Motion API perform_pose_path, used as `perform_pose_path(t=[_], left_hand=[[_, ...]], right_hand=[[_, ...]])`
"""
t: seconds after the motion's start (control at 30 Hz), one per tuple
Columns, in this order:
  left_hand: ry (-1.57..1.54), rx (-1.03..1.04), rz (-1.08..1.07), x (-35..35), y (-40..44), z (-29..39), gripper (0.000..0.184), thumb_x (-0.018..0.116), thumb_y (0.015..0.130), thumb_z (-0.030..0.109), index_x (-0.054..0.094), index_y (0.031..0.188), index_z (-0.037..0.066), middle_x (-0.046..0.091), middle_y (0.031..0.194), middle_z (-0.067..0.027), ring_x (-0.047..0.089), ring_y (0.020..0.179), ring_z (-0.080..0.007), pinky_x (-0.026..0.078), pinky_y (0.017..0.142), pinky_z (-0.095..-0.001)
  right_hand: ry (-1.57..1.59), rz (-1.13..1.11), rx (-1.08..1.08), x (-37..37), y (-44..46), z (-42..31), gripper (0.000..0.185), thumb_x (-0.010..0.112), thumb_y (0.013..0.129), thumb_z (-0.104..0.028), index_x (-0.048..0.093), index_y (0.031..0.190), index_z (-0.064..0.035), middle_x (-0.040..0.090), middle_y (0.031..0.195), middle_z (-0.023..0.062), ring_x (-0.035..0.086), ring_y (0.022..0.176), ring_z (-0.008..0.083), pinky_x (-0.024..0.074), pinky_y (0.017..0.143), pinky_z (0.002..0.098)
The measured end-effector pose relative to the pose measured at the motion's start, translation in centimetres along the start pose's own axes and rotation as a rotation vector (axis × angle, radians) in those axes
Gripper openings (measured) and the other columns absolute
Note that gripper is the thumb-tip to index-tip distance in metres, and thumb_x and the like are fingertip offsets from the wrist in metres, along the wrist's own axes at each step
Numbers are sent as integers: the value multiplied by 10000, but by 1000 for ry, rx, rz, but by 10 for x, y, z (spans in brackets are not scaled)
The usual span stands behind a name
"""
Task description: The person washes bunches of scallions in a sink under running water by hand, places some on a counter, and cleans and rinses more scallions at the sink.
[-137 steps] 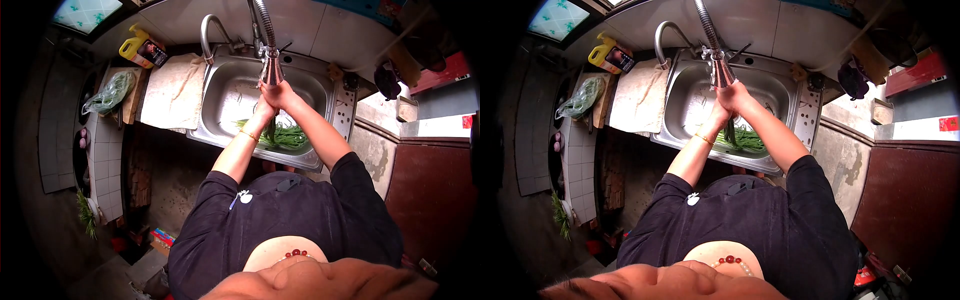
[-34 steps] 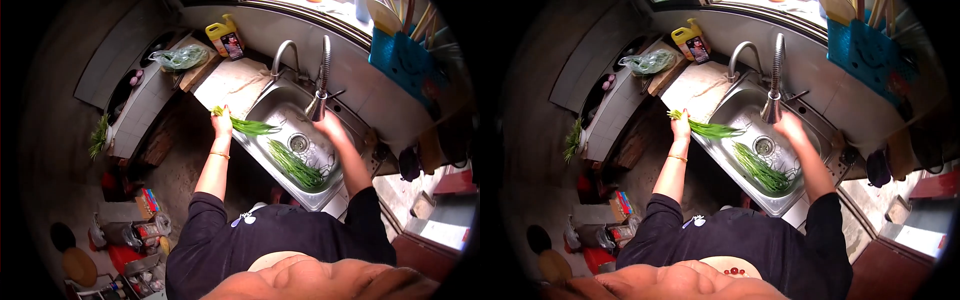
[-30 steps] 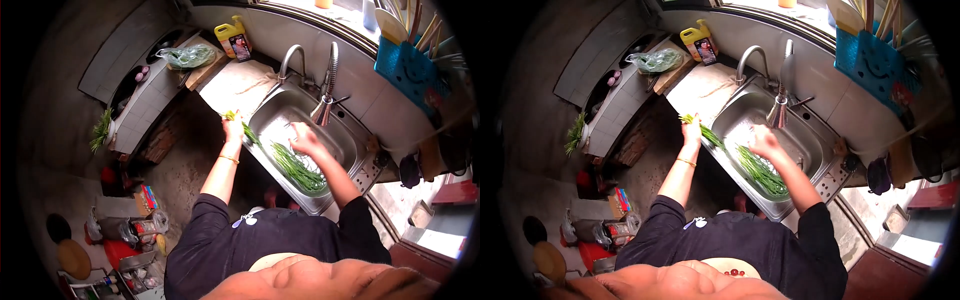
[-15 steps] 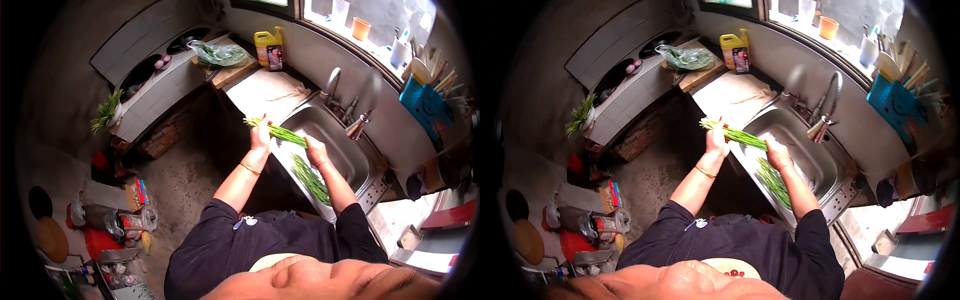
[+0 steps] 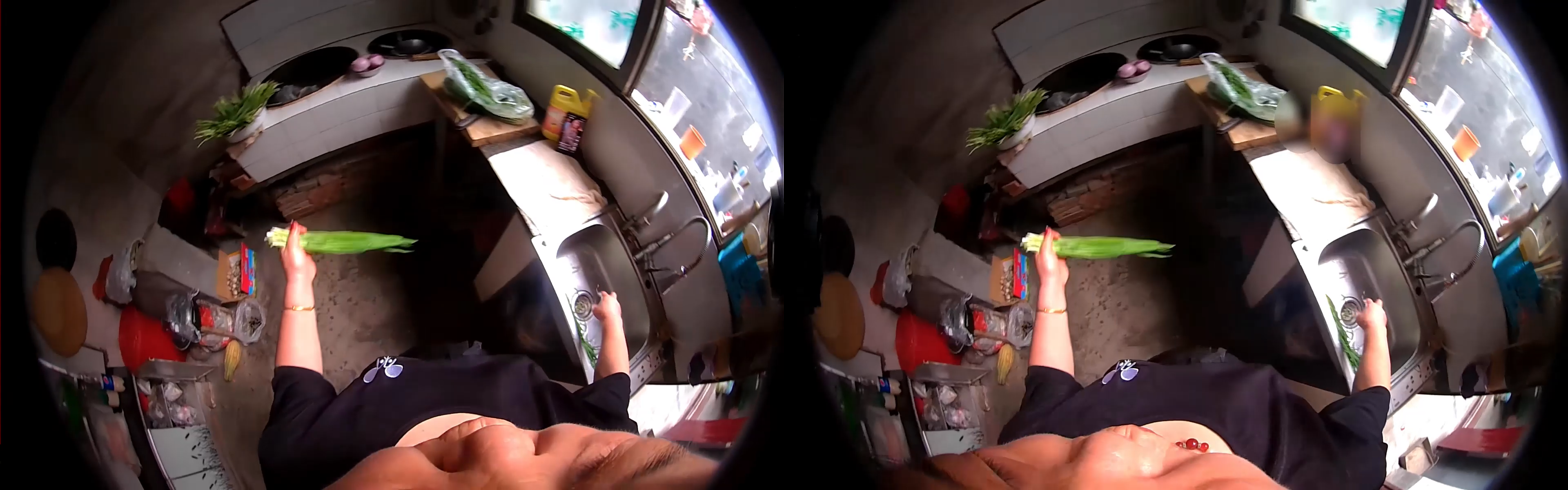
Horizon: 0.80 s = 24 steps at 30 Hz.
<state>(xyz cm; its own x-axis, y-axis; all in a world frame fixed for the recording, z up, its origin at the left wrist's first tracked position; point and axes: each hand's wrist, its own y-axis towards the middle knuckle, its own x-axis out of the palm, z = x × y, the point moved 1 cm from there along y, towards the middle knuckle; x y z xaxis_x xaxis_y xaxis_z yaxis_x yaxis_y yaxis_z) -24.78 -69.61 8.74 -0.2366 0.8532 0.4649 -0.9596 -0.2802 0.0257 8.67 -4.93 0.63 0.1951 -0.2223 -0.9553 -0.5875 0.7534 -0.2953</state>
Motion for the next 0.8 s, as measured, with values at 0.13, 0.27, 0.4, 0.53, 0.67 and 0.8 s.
perform_pose_path(t=[0.13,0.27,0.4,0.53,0.67,0.8], left_hand=[[370,112,343,-164,5,8,207,593,796,228,557,883,44,555,843,-38,506,785,-129,393,723,-275],[475,-72,641,-319,-26,13,184,589,805,229,547,816,49,543,777,-26,497,722,-134,399,665,-283],[406,11,873,-387,-80,40,202,585,810,226,543,863,36,554,792,-38,505,738,-140,398,684,-291],[520,-28,1016,-407,-85,47,196,583,808,219,543,842,31,555,788,-41,511,751,-153,398,706,-302],[749,28,1130,-423,-59,46,280,610,769,341,585,685,75,540,677,-17,499,648,-132,389,551,-284],[830,104,1136,-423,-9,50,247,604,765,296,583,736,51,556,710,-38,513,642,-154,409,549,-307]], right_hand=[[206,159,-26,24,18,-26,469,627,686,-168,489,1111,-26,394,1187,234,466,1056,370,412,894,380],[214,395,-289,46,36,-79,418,631,663,-104,492,1053,-49,425,1113,180,476,1006,344,413,866,371],[374,355,-589,42,56,-184,326,605,702,-72,495,1010,-71,488,996,170,492,967,340,404,824,384],[306,467,-900,2,33,-289,245,508,712,11,527,941,-75,531,890,149,528,820,325,433,735,384],[501,230,-999,14,64,-366,198,517,723,-14,547,914,-61,532,880,169,542,819,331,448,714,369],[274,123,-882,7,79,-448,114,545,739,-123,627,730,-45,595,771,191,584,745,348,480,679,404]])
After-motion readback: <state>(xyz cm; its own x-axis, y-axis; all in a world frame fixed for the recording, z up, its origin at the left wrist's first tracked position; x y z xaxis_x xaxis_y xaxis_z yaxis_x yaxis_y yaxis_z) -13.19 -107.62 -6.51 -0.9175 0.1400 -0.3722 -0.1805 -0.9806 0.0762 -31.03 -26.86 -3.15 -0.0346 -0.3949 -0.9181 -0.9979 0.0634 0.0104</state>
